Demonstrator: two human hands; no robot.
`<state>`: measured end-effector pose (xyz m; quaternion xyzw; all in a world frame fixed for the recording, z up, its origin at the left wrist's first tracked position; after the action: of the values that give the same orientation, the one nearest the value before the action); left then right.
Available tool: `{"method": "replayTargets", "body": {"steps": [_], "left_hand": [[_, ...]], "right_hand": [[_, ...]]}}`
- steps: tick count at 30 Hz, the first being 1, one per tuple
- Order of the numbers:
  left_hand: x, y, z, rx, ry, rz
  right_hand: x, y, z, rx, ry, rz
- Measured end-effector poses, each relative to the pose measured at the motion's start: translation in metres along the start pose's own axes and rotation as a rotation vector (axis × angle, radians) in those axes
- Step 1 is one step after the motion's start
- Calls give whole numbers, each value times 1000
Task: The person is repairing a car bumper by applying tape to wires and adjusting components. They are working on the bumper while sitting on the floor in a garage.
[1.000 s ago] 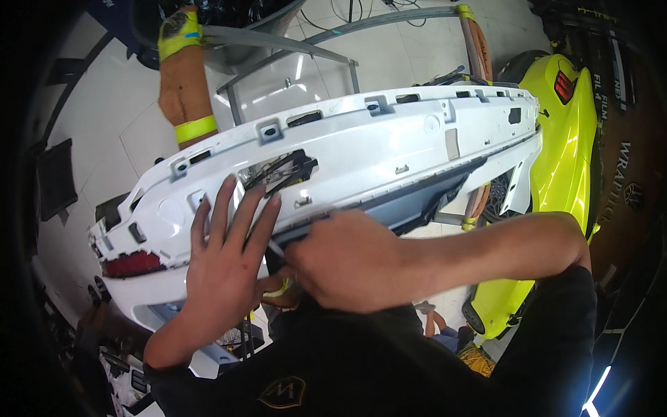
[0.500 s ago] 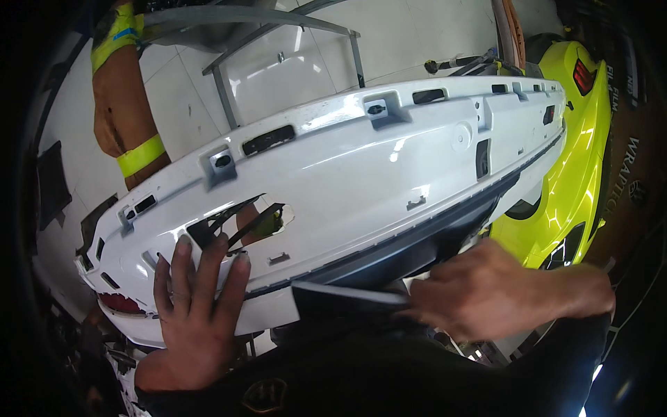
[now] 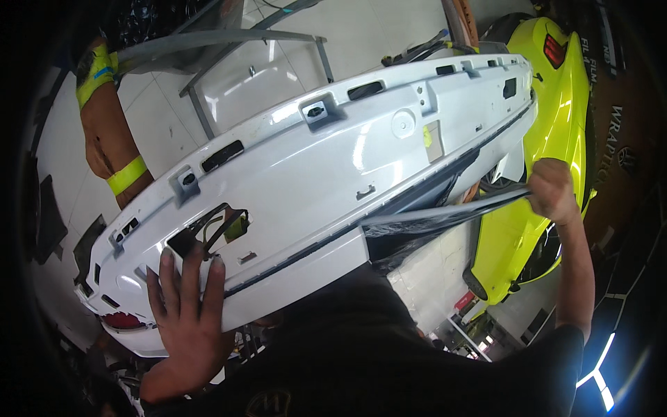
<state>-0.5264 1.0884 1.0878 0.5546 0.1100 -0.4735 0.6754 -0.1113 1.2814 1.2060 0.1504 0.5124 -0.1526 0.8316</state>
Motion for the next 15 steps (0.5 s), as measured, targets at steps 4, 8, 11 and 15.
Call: {"method": "replayTargets", "body": {"steps": [4,8,11,15], "left_hand": [[1,4,-5,14,1,19],[0,8,-3,-11,2,34],[-1,13,-7,-51,-6,-22],[-7,21,-2,-122,-44,-39]], "right_hand": [[2,38,30,56,14,156],[21,100,104,268,-67,320],[-49,223,331,1220,-185,382],[-91,212,415,1203,-326,581]]}}
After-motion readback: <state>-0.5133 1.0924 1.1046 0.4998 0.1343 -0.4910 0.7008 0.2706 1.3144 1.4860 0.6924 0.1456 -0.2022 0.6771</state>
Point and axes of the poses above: each hand's wrist, its own z-axis away from the middle knuckle, its own x-axis out of the palm, y = z × x, the point moved 8 cm from there along -z, towards the middle knuckle, and after that the axes turned 12 degrees about z, right-handed, at the moved point
